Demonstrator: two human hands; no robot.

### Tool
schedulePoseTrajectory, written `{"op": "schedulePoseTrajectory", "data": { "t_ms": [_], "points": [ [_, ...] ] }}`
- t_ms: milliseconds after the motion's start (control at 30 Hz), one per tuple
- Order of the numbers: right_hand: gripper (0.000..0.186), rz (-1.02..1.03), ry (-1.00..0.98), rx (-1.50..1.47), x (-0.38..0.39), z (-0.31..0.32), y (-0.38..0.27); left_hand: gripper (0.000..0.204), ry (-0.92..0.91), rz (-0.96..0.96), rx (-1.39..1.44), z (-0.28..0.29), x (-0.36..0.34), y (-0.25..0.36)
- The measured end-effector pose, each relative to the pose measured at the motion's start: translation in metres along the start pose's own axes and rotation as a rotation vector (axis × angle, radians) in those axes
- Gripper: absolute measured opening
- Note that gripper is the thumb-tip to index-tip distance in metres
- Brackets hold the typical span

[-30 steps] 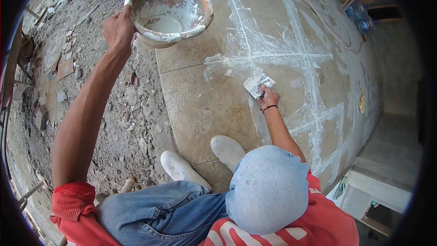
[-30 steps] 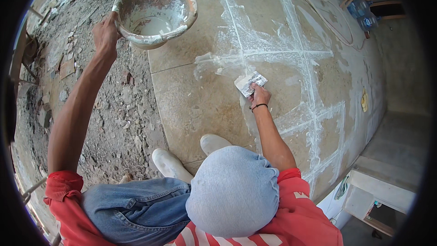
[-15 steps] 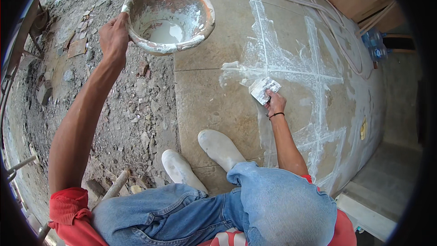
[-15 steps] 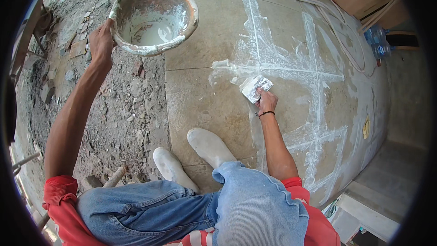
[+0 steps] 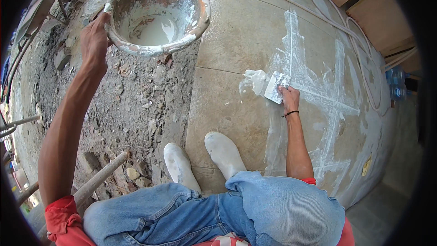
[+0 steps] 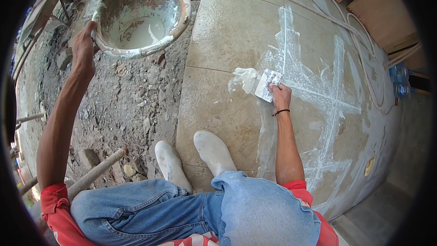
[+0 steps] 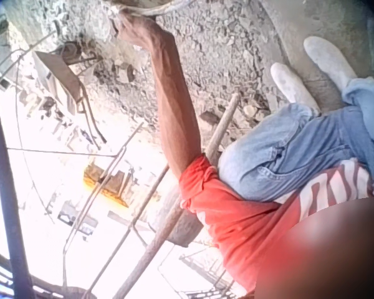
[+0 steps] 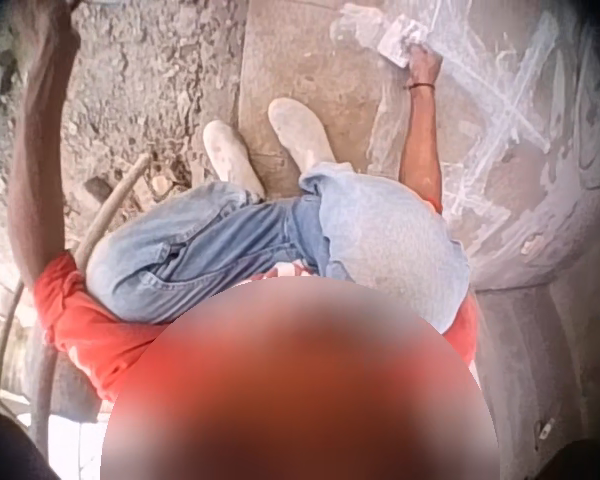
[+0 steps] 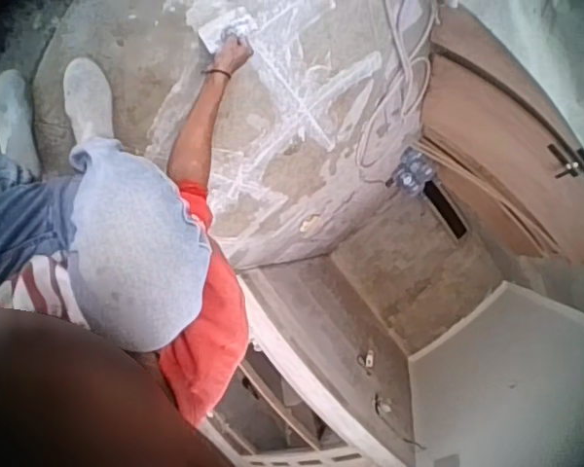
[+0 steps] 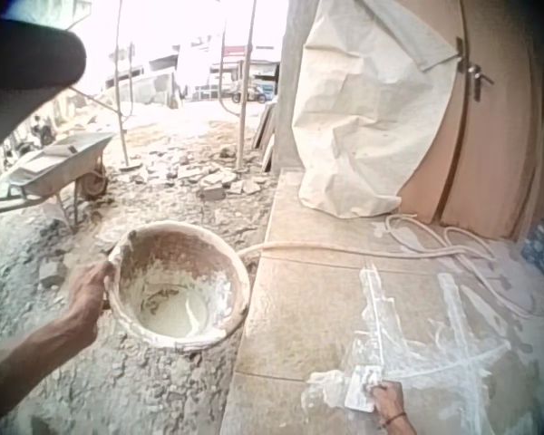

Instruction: Filling the gaps between laid floor tiles with white grout mix using a putty knife spatula.

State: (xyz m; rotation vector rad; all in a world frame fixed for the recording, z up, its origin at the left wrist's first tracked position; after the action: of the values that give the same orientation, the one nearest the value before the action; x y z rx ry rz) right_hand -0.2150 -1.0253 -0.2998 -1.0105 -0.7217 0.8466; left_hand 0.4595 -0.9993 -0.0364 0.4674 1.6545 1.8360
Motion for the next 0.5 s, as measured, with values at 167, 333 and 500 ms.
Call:
{"op": "schedulePoseTrajectory", "data": {
  "t_ms": [167, 333, 500],
  "points": [
    [0.020, 0.030, -0.098, 0.075, -0.002, -0.054, -0.015, 0.040, -0.021, 0.066, -0.049, 0.038, 0.010, -0.004],
    [0.019, 0.085, -0.172, 0.077, 0.017, -0.071, -0.043, 0.038, -0.119, 0.057, -0.097, 0.038, 0.030, -0.004],
    [0.020, 0.126, -0.173, 0.137, 0.011, -0.071, -0.021, 0.035, -0.025, 0.055, -0.095, 0.048, 0.027, -0.028]
  ]
}}
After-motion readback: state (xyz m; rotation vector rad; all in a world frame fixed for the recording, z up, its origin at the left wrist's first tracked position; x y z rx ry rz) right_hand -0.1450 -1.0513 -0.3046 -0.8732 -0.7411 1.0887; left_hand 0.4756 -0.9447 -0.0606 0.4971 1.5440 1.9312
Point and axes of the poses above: each hand's wrist, its own x-axis away from the middle knuckle, its own z-axis out of the back of the hand, y = z × x, the point moved 10 cm from there along -x, towards the middle knuckle, and after that the axes turned 9 degrees about y, right-handed, at the moved point
